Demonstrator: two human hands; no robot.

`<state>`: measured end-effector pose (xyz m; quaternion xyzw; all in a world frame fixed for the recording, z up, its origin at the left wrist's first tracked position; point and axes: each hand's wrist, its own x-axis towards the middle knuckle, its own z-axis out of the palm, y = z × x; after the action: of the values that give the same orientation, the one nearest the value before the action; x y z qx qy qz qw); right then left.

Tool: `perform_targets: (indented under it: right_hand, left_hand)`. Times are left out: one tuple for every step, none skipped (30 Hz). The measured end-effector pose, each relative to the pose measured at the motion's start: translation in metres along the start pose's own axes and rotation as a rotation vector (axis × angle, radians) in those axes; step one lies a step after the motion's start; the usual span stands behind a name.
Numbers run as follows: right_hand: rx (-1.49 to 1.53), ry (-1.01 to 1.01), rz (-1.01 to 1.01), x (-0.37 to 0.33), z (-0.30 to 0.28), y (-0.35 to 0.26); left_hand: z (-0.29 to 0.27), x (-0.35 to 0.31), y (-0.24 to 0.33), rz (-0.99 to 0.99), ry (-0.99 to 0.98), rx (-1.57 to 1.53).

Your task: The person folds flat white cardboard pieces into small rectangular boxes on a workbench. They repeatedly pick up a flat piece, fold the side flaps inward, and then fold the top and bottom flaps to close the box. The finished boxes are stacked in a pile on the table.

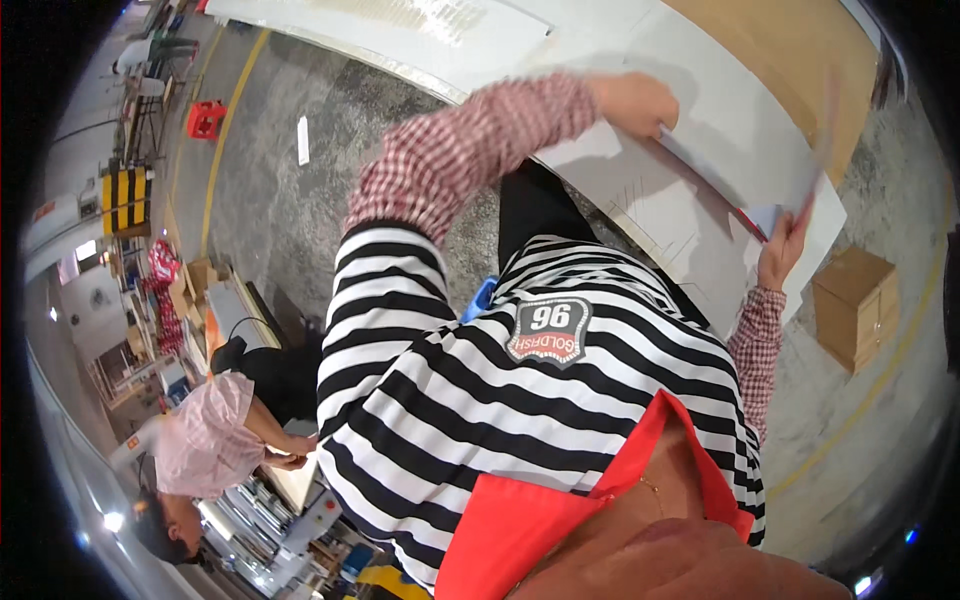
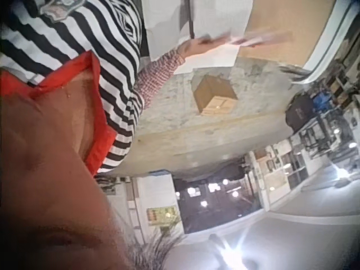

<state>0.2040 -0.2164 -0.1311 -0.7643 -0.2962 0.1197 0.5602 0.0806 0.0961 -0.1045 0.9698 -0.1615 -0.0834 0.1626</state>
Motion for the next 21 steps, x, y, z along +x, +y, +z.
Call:
perform_targets:
  right_hand:
    - [0.179,0.103,0.081,0.003,0.002,-0.008]
    - [-0.003,-0.002,-0.069,0.005,0.002,-0.001]
    - [-0.17,-0.076,-0.231,0.007,0.0,0.005]
    - [-0.5,-0.166,-0.368,0.005,0.005,-0.001]
    - [-0.832,-0.249,-0.507,0.002,0.007,-0.008]
    - [-0.887,-0.267,-0.497,0.001,0.008,-0.008]
    - [-0.952,-0.267,-0.463,-0.005,0.006,-0.008]
    - [-1.014,-0.271,-0.43,-0.009,0.004,-0.006]
    - [-0.965,-0.271,-0.418,-0.008,0.007,-0.003]
    - [-0.927,-0.276,-0.4,-0.009,0.006,-0.001]
    - [-0.887,-0.284,-0.384,-0.005,0.007,0.001]
    - [-0.759,-0.349,-0.375,0.004,0.013,0.0]
    - [-0.635,-0.415,-0.363,0.019,0.019,-0.003]
    - [-0.543,-0.453,-0.342,0.028,0.019,-0.008]
    - [-0.519,-0.497,-0.396,0.038,0.034,-0.022]
    - [-0.483,-0.554,-0.461,0.048,0.058,-0.039]
    - [-0.434,-0.612,-0.536,0.057,0.087,-0.051]
    - [-0.351,-0.645,-0.559,0.062,0.099,-0.049]
    - [-0.369,-0.674,-0.617,0.066,0.109,-0.044]
    - [-0.39,-0.698,-0.674,0.07,0.112,-0.034]
    - [-0.446,-0.676,-0.757,0.073,0.106,-0.019]
  left_hand:
    - [-0.008,0.011,-0.025,0.098,-0.131,-0.103]
    - [-0.018,0.023,-0.026,-0.006,-0.284,-0.241]
    - [-0.028,0.031,-0.027,-0.106,-0.44,-0.373]
    - [-0.029,0.033,-0.036,-0.155,-0.442,-0.425]
    - [-0.024,0.033,-0.048,-0.205,-0.441,-0.48]
    - [-0.017,0.029,-0.055,-0.256,-0.447,-0.539]
    - [-0.018,0.023,-0.053,-0.355,-0.352,-0.591]
    - [-0.019,0.005,-0.053,-0.458,-0.253,-0.642]
    - [-0.022,-0.018,-0.055,-0.578,-0.148,-0.687]
    - [-0.013,-0.034,-0.056,-0.657,-0.143,-0.767]
    - [-0.005,-0.044,-0.054,-0.644,-0.011,-0.616]
    - [0.005,-0.057,-0.041,-0.639,0.123,-0.464]
    - [0.009,-0.065,-0.025,-0.631,0.253,-0.31]
    - [0.011,-0.057,0.007,-0.653,0.426,-0.219]
    - [0.037,-0.055,0.018,-0.677,0.523,-0.061]
    - [0.058,-0.058,0.024,-0.485,0.694,0.132]
    - [0.054,-0.058,0.036,-0.501,0.446,0.164]
    - [0.056,-0.064,0.038,-0.365,0.514,0.205]
    - [0.053,-0.072,0.041,-0.332,0.441,0.255]
    - [0.049,-0.086,0.044,-0.314,0.429,0.122]
    - [0.045,-0.094,0.047,-0.265,0.43,0.157]
